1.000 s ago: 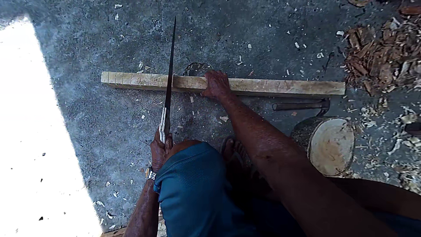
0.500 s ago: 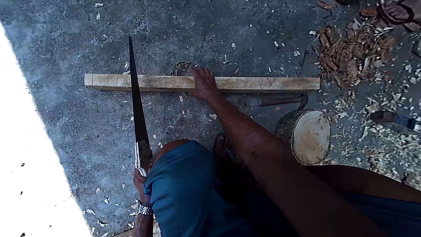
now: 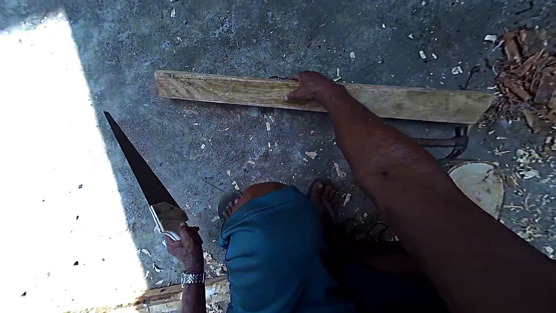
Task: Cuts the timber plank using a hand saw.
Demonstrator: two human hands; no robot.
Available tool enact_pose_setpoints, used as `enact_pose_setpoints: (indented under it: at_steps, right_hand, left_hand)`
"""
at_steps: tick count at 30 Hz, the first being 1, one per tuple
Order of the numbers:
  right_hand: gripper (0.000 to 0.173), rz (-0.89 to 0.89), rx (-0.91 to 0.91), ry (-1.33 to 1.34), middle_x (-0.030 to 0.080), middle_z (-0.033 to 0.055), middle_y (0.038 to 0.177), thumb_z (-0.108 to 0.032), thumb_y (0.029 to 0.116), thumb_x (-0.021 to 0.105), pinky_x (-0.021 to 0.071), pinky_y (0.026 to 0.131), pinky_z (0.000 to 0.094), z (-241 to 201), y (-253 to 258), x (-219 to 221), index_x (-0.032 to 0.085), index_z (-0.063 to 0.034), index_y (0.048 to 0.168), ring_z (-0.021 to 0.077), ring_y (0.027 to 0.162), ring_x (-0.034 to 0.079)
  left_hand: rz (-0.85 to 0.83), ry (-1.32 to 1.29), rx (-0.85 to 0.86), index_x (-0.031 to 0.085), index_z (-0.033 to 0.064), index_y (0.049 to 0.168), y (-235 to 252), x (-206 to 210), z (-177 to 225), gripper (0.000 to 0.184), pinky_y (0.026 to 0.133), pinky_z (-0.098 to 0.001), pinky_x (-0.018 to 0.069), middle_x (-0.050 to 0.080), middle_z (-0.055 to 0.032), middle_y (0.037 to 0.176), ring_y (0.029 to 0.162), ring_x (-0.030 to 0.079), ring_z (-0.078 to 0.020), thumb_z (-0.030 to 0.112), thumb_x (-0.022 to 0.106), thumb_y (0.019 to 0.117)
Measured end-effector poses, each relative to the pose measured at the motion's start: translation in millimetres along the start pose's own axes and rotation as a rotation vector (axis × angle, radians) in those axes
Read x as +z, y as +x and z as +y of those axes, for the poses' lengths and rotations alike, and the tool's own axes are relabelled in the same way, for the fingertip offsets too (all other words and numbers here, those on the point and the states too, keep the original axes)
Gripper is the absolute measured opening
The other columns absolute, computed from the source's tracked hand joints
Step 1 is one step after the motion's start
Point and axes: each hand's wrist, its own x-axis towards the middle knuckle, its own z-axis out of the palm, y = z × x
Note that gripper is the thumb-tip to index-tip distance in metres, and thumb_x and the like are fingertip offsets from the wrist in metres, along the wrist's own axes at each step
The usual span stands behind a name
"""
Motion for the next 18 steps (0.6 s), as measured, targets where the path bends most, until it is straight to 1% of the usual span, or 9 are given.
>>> enact_pose_setpoints:
  at_steps: [1,5,8,10,12,13,14,16,18]
  right_hand:
    - [0.073,-0.001,-0.001,0.013,0.065,0.0236,0.134,-0.053,0.0871,0.079,0.0437,0.105,0.0709,1,1,-2,0.058,-0.0121,0.144,0.045,0.128,0.06]
    - [0.069,-0.029,-0.016,0.081,0.066,0.0231,0.132,-0.049,0.0862,0.082,0.0437,0.107,0.0682,1,9,-9,0.063,-0.0099,0.14,0.0425,0.127,0.06]
    - [0.068,-0.054,0.013,0.09,0.066,0.0221,0.132,-0.047,0.0855,0.083,0.0445,0.107,0.0675,12,5,-6,0.063,-0.0116,0.14,0.0414,0.127,0.061]
    - [0.064,-0.059,0.012,0.092,0.067,0.0229,0.129,-0.045,0.0859,0.084,0.0453,0.104,0.0698,13,6,-6,0.064,-0.0127,0.138,0.0426,0.124,0.062]
    - [0.063,-0.028,-0.002,0.097,0.069,0.0224,0.125,-0.047,0.0842,0.085,0.047,0.1,0.0716,13,17,-2,0.066,-0.0152,0.135,0.0435,0.119,0.064]
    - [0.065,-0.012,0.006,0.096,0.07,0.0227,0.124,-0.048,0.0827,0.086,0.0471,0.099,0.072,13,22,0,0.066,-0.0164,0.136,0.0441,0.119,0.065]
    - [0.069,-0.013,0.026,0.1,0.068,0.0242,0.127,-0.049,0.0826,0.086,0.0451,0.101,0.0722,9,20,-1,0.064,-0.0161,0.139,0.0456,0.121,0.063]
    - [0.074,-0.031,0.064,0.094,0.064,0.0256,0.135,-0.052,0.083,0.085,0.0416,0.106,0.0709,3,9,-6,0.061,-0.0156,0.143,0.0466,0.129,0.058]
    - [0.075,-0.029,0.065,0.089,0.062,0.0258,0.139,-0.051,0.0838,0.084,0.0396,0.109,0.07,-2,2,-11,0.06,-0.0144,0.145,0.0469,0.132,0.056]
  left_hand:
    - [0.01,0.041,-0.012,0.047,-0.0072,0.13,-2,-4,-4,0.036,0.049,-0.0189,0.0537,0.058,0.007,0.064,0.048,0.058,0.0008,0.01,0.055,0.0993]
    - [0.02,0.199,-0.041,0.05,-0.0101,0.131,-11,-13,-8,0.042,0.054,-0.0164,0.053,0.061,0.0032,0.071,0.052,0.058,0.0039,0.013,0.059,0.0975]
    - [-0.015,0.255,-0.09,0.052,-0.0096,0.13,-17,-12,-13,0.043,0.055,-0.0204,0.0548,0.062,0.0,0.073,0.053,0.059,0.0008,0.017,0.06,0.0969]
    - [-0.036,0.282,-0.125,0.055,-0.0084,0.127,-15,-11,-24,0.043,0.059,-0.0305,0.0567,0.065,-0.0058,0.075,0.056,0.062,-0.0074,0.02,0.06,0.0963]
    - [-0.074,0.322,-0.125,0.055,-0.0099,0.129,-11,-9,-35,0.044,0.064,-0.0416,0.0586,0.067,-0.0142,0.079,0.061,0.065,-0.0181,0.02,0.06,0.0971]
    - [-0.097,0.348,-0.139,0.054,-0.0115,0.131,-9,-7,-36,0.045,0.069,-0.0481,0.0584,0.068,-0.0197,0.083,0.067,0.067,-0.0248,0.019,0.06,0.0984]
    - [-0.118,0.368,-0.15,0.052,-0.0131,0.134,-9,-6,-34,0.047,0.076,-0.0533,0.0576,0.069,-0.0249,0.089,0.074,0.069,-0.031,0.017,0.06,0.0992]
    - [-0.134,0.384,-0.141,0.05,-0.0143,0.137,-10,-2,-36,0.049,0.081,-0.0546,0.0571,0.068,-0.0288,0.097,0.082,0.07,-0.0349,0.015,0.06,0.099]
    - [-0.136,0.397,-0.153,0.047,-0.0155,0.14,-9,2,-40,0.052,0.092,-0.0581,0.0538,0.067,-0.0344,0.108,0.098,0.069,-0.0423,0.014,0.061,0.0988]
